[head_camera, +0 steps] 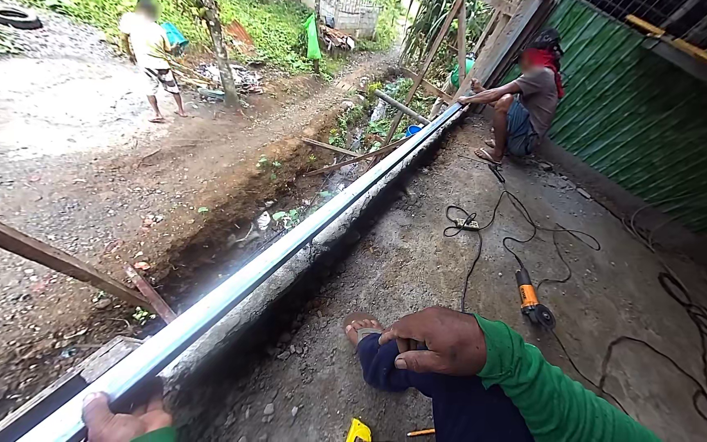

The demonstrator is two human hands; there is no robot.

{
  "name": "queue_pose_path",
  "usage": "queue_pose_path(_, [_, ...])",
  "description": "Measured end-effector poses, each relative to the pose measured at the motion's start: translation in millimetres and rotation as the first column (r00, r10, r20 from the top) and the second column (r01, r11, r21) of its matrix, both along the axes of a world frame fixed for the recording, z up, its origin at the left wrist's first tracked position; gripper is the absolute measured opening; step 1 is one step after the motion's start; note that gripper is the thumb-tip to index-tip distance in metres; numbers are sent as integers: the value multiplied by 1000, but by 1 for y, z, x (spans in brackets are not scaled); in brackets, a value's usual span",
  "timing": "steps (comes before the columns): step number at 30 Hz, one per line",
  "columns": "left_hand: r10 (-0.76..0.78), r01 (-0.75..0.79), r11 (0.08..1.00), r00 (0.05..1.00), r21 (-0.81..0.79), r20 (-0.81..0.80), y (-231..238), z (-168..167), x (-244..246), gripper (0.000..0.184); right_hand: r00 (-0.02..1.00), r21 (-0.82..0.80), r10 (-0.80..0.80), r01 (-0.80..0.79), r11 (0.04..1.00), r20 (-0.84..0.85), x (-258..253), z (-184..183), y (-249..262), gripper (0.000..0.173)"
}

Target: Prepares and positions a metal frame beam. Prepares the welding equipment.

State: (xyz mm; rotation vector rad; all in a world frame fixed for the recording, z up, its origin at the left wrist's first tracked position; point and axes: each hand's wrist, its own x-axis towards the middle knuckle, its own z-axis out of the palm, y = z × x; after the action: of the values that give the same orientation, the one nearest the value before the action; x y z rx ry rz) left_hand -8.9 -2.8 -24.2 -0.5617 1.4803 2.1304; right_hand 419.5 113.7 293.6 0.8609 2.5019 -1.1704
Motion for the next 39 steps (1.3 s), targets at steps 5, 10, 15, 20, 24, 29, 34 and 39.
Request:
queue_pose_path(5, [12,-12,1000,1000,-16,-9,-2,2,0,46,1000,1,-4,4,1000,-6,-1,-1,-2,38])
queue_pose_path(10, [7,-7,1000,1000,-24,14,-2,11,1,51,1000,10,1,-1,1000,-21,-1,-3,-3,38])
queue_pose_path(15, [-2,3,1000,999,-14,42,-5,17,-2,57,1000,23,19,-18,1000,-22,-7,-8,-4,38])
queue_pose_path(20, [-69,67,995,997,74,26,-11,37,14,51,999,108,8,-3,994,-46,-9,-13,-8,41])
queue_pose_path(24, [-15,15,1000,999,3,33,-21,25,-2,56,999,124,43,-41,991,-14,-19,-19,-8,46])
queue_pose_path(29, [10,-14,999,996,35,90,-23,17,-12,64,994,-28,104,-103,994,36,-33,-9,-3,44])
queue_pose_path(34, [85,-92,995,988,44,128,-27,14,-19,66,991,-51,127,-125,991,44,-40,-12,0,45])
queue_pose_path(39, [126,-134,990,981,47,145,-29,12,-23,64,987,-62,158,-155,986,31,-39,-12,3,46])
